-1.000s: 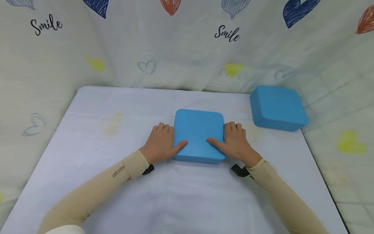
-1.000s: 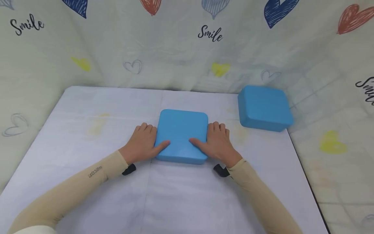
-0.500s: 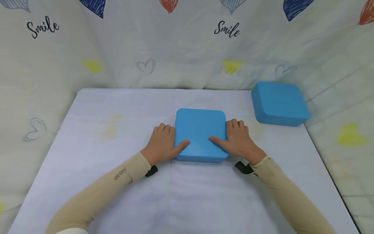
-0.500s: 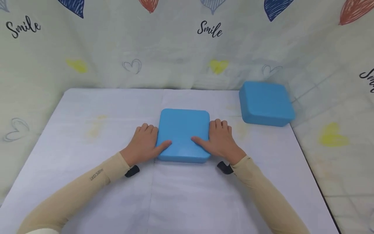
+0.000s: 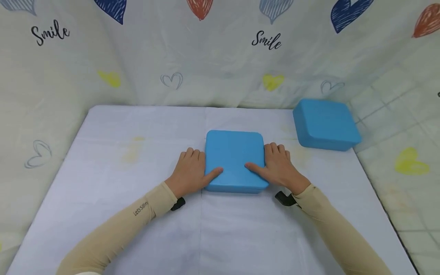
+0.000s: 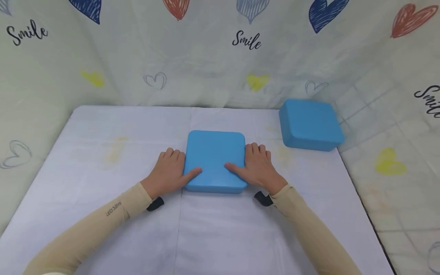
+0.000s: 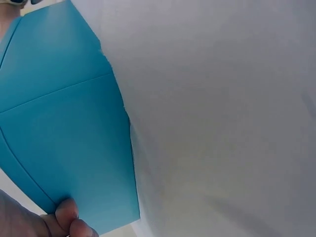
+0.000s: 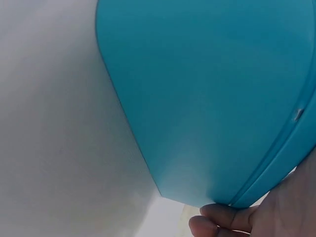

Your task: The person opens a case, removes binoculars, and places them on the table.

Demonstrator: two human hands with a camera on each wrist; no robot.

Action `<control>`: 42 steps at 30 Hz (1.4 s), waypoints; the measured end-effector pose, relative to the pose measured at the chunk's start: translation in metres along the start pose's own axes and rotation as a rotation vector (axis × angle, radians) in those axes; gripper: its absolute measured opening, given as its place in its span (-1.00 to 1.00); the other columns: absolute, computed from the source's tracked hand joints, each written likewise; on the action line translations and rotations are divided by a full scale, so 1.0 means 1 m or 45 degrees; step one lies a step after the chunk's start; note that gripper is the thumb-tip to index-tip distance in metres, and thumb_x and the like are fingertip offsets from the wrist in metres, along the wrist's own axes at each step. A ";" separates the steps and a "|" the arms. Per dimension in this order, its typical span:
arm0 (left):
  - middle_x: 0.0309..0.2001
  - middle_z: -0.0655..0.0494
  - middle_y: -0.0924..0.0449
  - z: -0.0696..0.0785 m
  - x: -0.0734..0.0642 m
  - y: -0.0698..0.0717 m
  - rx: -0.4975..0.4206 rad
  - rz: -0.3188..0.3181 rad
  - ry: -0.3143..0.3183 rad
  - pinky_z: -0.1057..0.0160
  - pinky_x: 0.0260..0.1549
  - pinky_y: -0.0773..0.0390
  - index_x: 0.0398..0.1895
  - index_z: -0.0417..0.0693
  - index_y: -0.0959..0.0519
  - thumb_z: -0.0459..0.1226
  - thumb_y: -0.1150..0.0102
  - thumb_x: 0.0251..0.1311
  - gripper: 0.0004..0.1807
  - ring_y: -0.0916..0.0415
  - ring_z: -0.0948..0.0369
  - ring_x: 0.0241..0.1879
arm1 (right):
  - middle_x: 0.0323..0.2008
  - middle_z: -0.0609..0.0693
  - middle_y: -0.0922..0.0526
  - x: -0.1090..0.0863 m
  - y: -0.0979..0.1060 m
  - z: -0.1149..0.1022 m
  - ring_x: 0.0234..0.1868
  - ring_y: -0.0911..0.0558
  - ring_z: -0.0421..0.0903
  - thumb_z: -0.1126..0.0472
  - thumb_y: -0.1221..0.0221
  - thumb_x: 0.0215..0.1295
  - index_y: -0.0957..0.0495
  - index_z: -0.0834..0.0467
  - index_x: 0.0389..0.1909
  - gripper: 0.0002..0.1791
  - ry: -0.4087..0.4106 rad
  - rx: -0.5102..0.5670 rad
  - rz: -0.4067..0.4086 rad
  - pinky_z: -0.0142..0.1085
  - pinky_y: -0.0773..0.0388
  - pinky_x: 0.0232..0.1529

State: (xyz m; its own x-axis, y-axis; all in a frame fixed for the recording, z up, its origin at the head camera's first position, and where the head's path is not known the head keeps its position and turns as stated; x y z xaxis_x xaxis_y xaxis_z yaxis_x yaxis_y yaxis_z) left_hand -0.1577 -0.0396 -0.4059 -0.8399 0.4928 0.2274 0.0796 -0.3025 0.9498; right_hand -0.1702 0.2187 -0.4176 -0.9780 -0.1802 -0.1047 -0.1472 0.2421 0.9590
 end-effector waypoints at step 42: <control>-0.40 0.00 -0.43 -0.006 -0.007 -0.001 -0.028 -0.062 0.050 0.12 -0.26 -0.29 -0.28 -0.22 -0.52 0.33 -0.02 0.36 -0.28 -0.27 0.06 -0.30 | 0.10 0.33 -0.39 -0.002 -0.002 -0.010 0.13 -0.26 0.26 -0.53 -0.04 0.30 -0.22 0.43 0.31 0.09 -0.011 0.044 -0.024 0.18 -0.17 0.10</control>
State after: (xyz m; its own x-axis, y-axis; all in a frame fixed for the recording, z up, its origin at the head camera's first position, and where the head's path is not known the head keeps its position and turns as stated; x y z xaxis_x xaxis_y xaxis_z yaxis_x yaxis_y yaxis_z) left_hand -0.1556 -0.0479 -0.4095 -0.8628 0.4752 0.1722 0.0270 -0.2968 0.9545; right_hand -0.1669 0.2095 -0.4163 -0.9763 -0.1765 -0.1252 -0.1706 0.2719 0.9471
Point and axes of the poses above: each hand's wrist, its own x-axis towards the middle knuckle, its own y-axis out of the back of the hand, z = x × y, the point moved 7 cm from there along x, towards the middle knuckle
